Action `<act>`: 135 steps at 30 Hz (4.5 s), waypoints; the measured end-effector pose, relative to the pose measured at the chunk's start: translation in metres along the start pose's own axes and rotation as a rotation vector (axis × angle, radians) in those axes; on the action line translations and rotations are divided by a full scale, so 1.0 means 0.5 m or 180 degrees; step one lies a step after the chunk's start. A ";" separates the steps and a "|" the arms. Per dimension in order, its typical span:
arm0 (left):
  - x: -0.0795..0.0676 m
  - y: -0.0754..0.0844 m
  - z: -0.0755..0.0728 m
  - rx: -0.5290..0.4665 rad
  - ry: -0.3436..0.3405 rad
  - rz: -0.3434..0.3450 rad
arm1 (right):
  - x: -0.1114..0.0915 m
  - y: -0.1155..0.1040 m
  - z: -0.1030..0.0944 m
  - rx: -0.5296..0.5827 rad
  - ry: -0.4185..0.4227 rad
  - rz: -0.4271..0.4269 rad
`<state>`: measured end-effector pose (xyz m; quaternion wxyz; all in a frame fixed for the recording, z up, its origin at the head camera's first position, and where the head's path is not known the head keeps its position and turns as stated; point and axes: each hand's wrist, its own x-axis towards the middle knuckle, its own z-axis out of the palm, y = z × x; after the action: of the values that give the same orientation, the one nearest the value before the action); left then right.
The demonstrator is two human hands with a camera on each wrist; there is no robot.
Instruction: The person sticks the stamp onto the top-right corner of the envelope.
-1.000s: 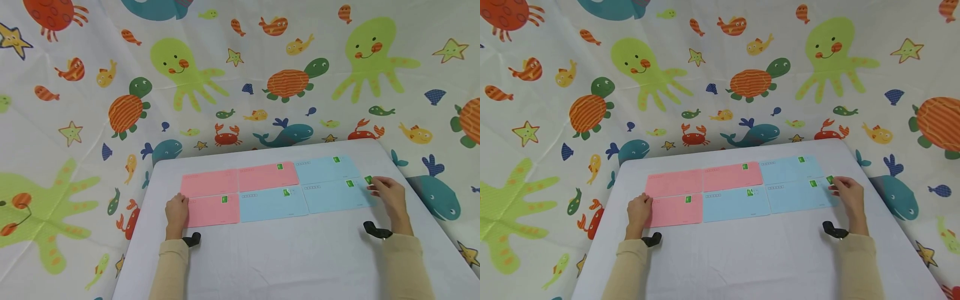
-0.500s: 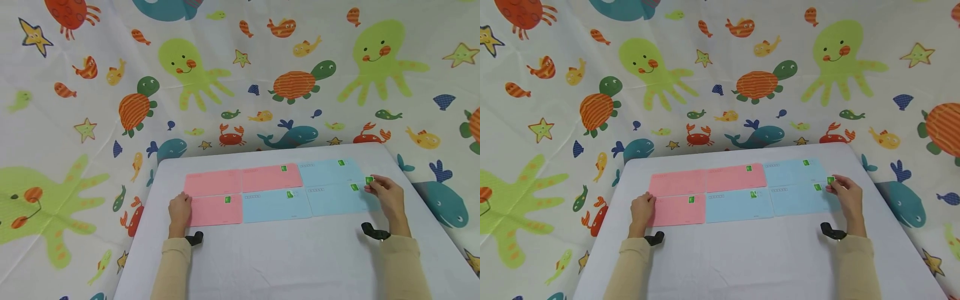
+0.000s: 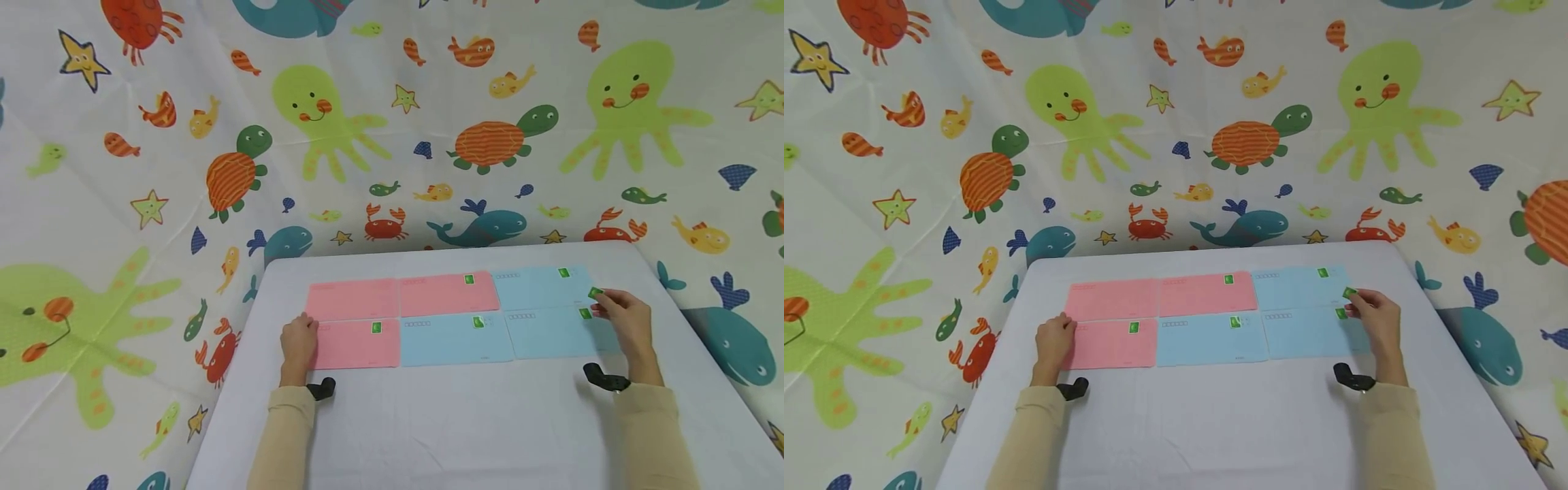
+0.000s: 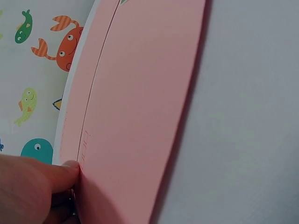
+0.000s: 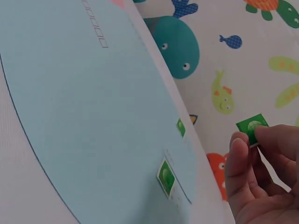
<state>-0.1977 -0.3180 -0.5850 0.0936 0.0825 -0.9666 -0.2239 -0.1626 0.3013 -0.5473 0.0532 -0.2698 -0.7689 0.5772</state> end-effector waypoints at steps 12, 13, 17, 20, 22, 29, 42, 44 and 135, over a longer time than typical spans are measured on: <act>0.000 0.000 0.003 -0.0006 -0.0044 -0.0104 | 0.004 -0.021 0.035 -0.0265 -0.0125 -0.0237; 0.000 0.000 0.003 -0.0008 -0.0038 -0.0098 | 0.004 -0.021 0.037 -0.0223 -0.0128 -0.0259; 0.001 0.000 0.003 -0.0005 -0.0005 -0.0084 | 0.004 -0.025 0.048 -0.0008 -0.0103 -0.0313; 0.001 -0.001 0.002 -0.0040 -0.0012 -0.0125 | 0.002 -0.032 0.059 0.0150 -0.0128 -0.0342; 0.001 -0.002 0.002 -0.0049 -0.0011 -0.0130 | 0.001 -0.035 0.066 0.0238 -0.0166 -0.0362; 0.005 -0.004 0.004 -0.0064 0.0038 -0.0111 | 0.004 -0.040 0.093 0.0390 -0.0208 -0.0543; 0.003 0.003 -0.001 -0.0110 -0.0066 -0.0240 | 0.044 -0.021 0.134 0.0483 -0.0282 -0.0478; 0.003 0.002 0.000 -0.0098 -0.0055 -0.0229 | 0.070 0.002 0.143 0.0403 -0.0233 -0.0542; -0.011 -0.008 0.003 -0.0275 0.0180 -0.0300 | -0.050 -0.142 0.527 -0.0221 -0.1471 -0.0851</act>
<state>-0.1923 -0.3197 -0.5888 0.1137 0.1302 -0.9480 -0.2671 -0.2702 0.0495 -0.5627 -0.0573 -0.0287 -0.8087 0.5847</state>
